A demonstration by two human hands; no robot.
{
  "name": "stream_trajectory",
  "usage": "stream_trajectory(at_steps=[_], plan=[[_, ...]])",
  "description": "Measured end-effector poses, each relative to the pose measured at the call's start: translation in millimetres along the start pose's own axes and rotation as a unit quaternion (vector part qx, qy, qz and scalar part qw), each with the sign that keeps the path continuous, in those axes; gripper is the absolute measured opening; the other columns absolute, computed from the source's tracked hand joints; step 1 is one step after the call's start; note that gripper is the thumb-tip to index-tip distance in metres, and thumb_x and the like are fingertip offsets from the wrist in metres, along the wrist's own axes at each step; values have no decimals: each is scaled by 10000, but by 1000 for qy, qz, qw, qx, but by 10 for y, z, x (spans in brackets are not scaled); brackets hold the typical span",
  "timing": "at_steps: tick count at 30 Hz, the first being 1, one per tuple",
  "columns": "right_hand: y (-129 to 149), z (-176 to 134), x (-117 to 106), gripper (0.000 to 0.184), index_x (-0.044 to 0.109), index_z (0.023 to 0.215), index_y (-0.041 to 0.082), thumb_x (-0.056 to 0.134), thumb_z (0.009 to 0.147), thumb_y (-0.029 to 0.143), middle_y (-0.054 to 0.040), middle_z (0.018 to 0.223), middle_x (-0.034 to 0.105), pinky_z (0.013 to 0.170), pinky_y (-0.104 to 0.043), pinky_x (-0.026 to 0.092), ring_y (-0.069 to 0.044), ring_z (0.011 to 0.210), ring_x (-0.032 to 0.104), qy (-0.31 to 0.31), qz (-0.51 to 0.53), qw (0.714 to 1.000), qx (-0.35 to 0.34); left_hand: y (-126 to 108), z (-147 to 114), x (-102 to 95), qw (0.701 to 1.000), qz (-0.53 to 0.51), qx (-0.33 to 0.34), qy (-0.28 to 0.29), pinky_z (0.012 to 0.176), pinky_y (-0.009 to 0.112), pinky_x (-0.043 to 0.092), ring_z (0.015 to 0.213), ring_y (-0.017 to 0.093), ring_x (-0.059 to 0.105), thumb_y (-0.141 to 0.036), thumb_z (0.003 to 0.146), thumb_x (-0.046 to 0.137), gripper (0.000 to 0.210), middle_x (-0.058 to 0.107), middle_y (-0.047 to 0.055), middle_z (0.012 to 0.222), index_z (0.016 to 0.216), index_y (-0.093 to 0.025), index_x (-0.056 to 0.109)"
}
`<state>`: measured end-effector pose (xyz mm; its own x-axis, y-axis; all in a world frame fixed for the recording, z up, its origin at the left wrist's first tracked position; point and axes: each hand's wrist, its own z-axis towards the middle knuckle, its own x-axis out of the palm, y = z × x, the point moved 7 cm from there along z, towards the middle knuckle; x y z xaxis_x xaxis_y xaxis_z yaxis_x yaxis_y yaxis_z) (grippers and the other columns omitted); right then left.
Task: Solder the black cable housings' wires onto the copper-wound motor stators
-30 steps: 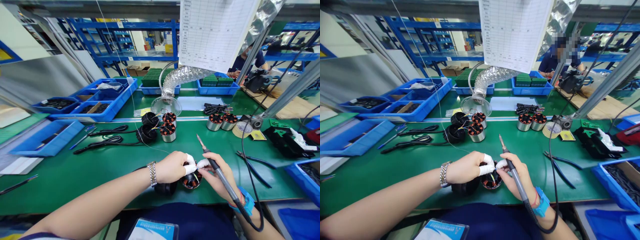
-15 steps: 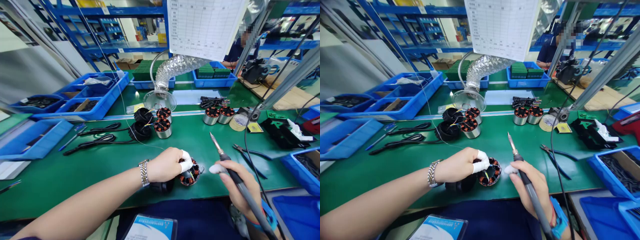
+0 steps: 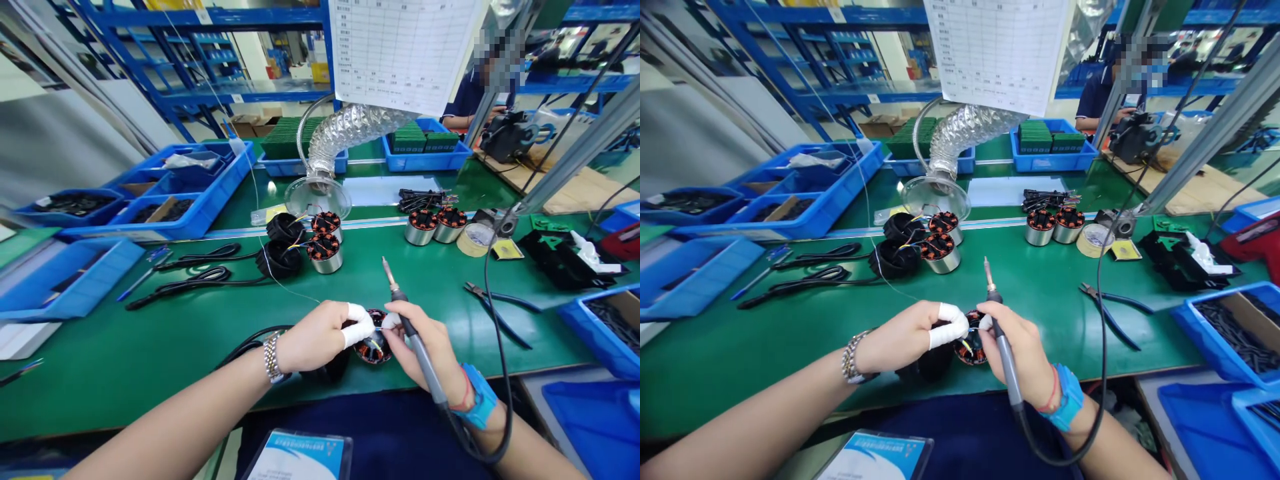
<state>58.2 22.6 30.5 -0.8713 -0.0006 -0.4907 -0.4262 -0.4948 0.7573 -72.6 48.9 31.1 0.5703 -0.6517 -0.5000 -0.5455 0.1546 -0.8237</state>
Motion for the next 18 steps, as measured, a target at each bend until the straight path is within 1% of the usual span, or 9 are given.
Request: stream_trajectory(at_steps=[2, 4, 6, 8, 10, 12, 15, 17, 18], plan=[[13, 16, 23, 299, 519, 1094, 207, 507, 799, 161, -18, 814, 624, 649, -204, 503, -98, 653, 598, 7, 1, 1000, -5, 36, -9, 16, 1000, -6, 6, -27, 628, 202, 366, 654, 110, 458, -329, 841, 439, 270, 553, -8, 689, 724, -131, 579], [-21, 3, -6, 303, 517, 1088, 210, 532, 789, 161, -16, 819, 630, 662, -207, 507, -100, 664, 606, -1, 5, 1000, 12, 26, 16, 30, 999, -6, 15, -42, 631, 202, 368, 660, 112, 472, -317, 840, 439, 263, 573, -2, 702, 727, -130, 586], [-82, -35, -63, 325, 504, 1089, 215, 565, 775, 161, -19, 841, 637, 681, -217, 515, -106, 685, 616, -19, 18, 999, 41, -12, 64, 46, 999, 9, 19, -33, 600, 200, 360, 618, 106, 464, -307, 829, 450, 261, 564, -7, 657, 693, -130, 584], [-139, -86, -125, 357, 487, 1102, 220, 588, 765, 159, -25, 868, 636, 688, -230, 523, -113, 703, 622, -40, 40, 996, 67, -57, 111, 49, 999, 25, 19, -13, 567, 199, 347, 572, 100, 457, -301, 818, 458, 258, 554, -12, 614, 672, -131, 586], [-176, -138, -177, 380, 477, 1114, 223, 600, 761, 157, -34, 895, 631, 694, -246, 531, -123, 728, 626, -53, 58, 993, 85, -90, 138, 24, 1000, 23, 19, -1, 559, 199, 348, 561, 100, 474, -302, 816, 456, 257, 573, -9, 619, 685, -132, 598], [-184, -184, -232, 388, 476, 1118, 224, 609, 759, 160, -46, 927, 626, 699, -263, 537, -133, 742, 627, -62, 65, 992, 93, -103, 148, -15, 1000, 16, 18, -4, 569, 198, 356, 577, 105, 499, -305, 811, 462, 255, 601, -1, 648, 698, -129, 608], [-158, -256, -377, 347, 503, 1102, 220, 602, 771, 184, -56, 946, 634, 682, -274, 540, -143, 730, 632, -82, 30, 991, 100, -106, 152, -20, 1000, 18, 22, 5, 577, 197, 362, 592, 111, 518, -304, 807, 463, 253, 622, 3, 661, 708, -129, 618], [-106, -313, -515, 300, 539, 1089, 222, 575, 792, 205, -47, 901, 649, 647, -266, 532, -146, 703, 631, -93, -28, 991, 93, -121, 160, 2, 999, 31, 33, 14, 580, 196, 363, 592, 111, 522, -303, 812, 455, 255, 631, 3, 665, 721, -137, 626], [-61, -341, -586, 295, 554, 1094, 225, 563, 799, 215, -46, 883, 654, 639, -268, 526, -153, 706, 631, -96, -57, 991, 77, -130, 165, 10, 998, 42, 38, 15, 583, 197, 364, 595, 113, 524, -303, 813, 452, 256, 634, 5, 670, 723, -142, 630]])
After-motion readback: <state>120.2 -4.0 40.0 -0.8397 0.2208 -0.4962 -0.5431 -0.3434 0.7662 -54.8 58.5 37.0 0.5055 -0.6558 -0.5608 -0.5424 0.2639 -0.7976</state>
